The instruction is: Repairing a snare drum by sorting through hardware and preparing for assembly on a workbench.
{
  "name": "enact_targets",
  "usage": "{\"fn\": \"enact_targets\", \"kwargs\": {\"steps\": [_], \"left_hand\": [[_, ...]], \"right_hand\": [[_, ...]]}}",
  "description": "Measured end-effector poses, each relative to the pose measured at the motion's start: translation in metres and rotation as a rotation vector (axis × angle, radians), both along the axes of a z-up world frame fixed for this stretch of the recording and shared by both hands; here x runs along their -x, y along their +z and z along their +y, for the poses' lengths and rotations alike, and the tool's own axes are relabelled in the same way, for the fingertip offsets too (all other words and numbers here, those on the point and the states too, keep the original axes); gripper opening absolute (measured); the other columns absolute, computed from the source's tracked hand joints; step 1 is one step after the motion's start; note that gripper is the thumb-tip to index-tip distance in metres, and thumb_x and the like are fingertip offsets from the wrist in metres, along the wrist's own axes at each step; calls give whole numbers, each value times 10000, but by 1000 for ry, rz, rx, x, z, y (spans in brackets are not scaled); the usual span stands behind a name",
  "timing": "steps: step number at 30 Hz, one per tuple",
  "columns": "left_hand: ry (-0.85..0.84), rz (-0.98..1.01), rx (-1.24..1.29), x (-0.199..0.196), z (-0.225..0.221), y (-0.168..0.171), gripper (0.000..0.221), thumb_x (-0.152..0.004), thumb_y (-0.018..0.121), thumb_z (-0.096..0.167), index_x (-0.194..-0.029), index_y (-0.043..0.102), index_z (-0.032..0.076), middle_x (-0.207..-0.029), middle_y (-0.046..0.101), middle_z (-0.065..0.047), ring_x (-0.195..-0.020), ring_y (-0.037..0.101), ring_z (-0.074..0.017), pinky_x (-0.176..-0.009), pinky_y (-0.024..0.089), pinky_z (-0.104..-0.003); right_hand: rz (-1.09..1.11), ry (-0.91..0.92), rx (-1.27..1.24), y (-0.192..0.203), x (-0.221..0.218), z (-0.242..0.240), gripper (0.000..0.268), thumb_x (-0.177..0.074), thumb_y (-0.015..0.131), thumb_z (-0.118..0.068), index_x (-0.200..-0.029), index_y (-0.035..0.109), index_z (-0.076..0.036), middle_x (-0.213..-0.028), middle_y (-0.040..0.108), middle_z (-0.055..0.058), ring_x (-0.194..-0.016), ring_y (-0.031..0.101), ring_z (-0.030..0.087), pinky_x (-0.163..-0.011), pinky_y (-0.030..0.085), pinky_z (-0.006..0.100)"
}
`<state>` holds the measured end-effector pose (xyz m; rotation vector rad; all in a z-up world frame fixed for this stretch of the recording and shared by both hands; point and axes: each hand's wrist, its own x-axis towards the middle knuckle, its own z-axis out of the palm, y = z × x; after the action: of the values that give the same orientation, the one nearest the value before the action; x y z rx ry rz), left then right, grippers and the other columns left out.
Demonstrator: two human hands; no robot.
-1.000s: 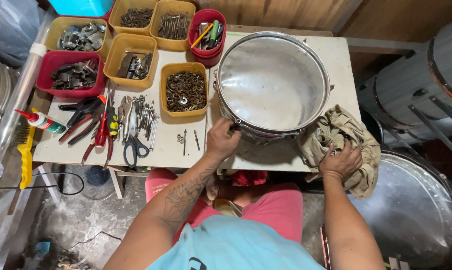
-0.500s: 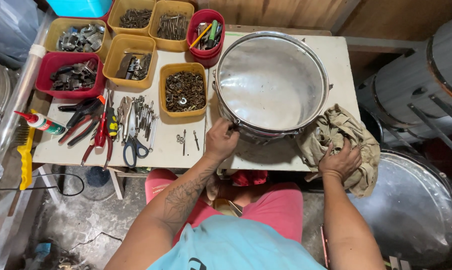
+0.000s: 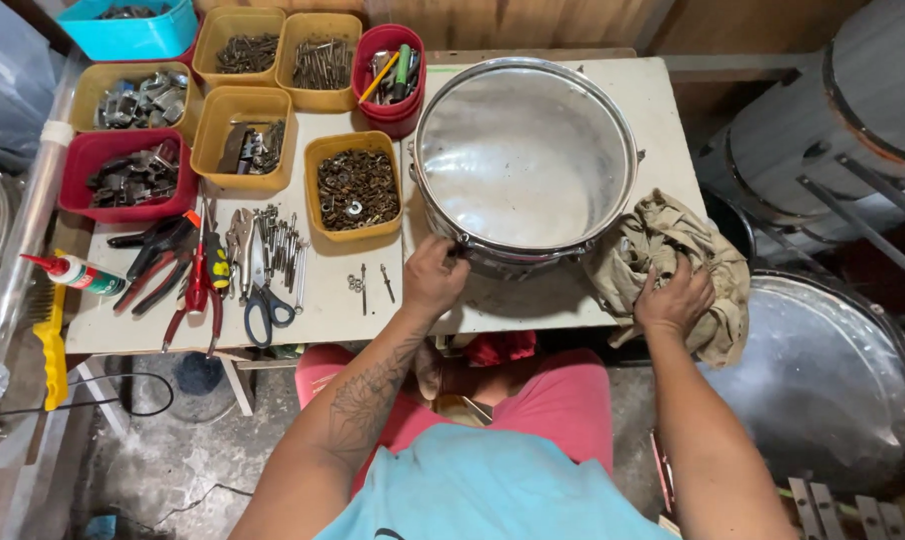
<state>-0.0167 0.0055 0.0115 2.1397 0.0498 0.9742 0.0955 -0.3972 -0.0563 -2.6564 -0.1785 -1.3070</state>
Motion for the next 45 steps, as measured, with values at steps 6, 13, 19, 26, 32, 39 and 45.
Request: {"fn": "enact_targets", "kwargs": {"steps": [6, 13, 19, 26, 32, 39, 45], "left_hand": [[-40, -16, 55, 9, 4, 12, 228, -742, 813, 226, -917, 707, 127, -837, 651, -49, -804, 721, -301, -703, 588, -380], [16, -24, -31, -8, 1, -6, 205, -720, 776, 257, -875, 688, 157, -794, 614, -36, -754, 705, -304, -651, 582, -393], [12, 24, -9, -9, 5, -6, 184, -699, 757, 273, -825, 680, 163, -797, 626, -31, -764, 710, -311, -645, 584, -396], [-92, 262, 68, -16, 60, 25, 186, -740, 676, 185, -902, 722, 106, -881, 678, -129, -892, 709, -381, -789, 572, -466], [-86, 625, 111, -71, 98, 59, 159, -789, 622, 164, -915, 681, 87, -1001, 681, -166, -1002, 687, -440, -854, 538, -537], [-137, 770, -16, -72, 112, 93, 234, -784, 602, 255, -945, 730, 143, -943, 727, -189, -1045, 672, -446, -897, 523, -540], [-119, 754, 71, -36, 102, 111, 223, -704, 652, 224, -893, 770, 231, -785, 724, -86, -919, 731, -351, -835, 565, -458]], "right_hand": [[123, 165, -251, 51, 42, 19, 624, -867, 828, -106, -1429, 585, 17, -1414, 436, 342, -1242, 521, 566, -1009, 425, 668], [91, 339, -322, 31, 107, 90, 680, -761, 825, -107, -1386, 587, 15, -1351, 501, 280, -1270, 509, 494, -1094, 384, 574], [178, 468, -303, 53, 110, 103, 546, -798, 826, -138, -1302, 653, -20, -1297, 579, 204, -1185, 598, 443, -1023, 462, 545], [564, 432, -673, 49, 108, 131, 337, -896, 764, -238, -1176, 693, -66, -1172, 683, 216, -1099, 665, 426, -964, 512, 513], [866, 517, -993, 27, 104, 156, 217, -919, 721, -212, -1031, 643, -43, -856, 698, 169, -773, 753, 320, -738, 609, 423], [936, 689, -1249, 55, 81, 153, 183, -972, 552, -211, -1090, 503, -79, -745, 697, 240, -620, 710, 273, -596, 549, 306], [852, 603, -1270, 4, -13, 94, 363, -1001, 652, -209, -1280, 497, -37, -1024, 515, 215, -798, 654, 347, -698, 612, 438]]}}
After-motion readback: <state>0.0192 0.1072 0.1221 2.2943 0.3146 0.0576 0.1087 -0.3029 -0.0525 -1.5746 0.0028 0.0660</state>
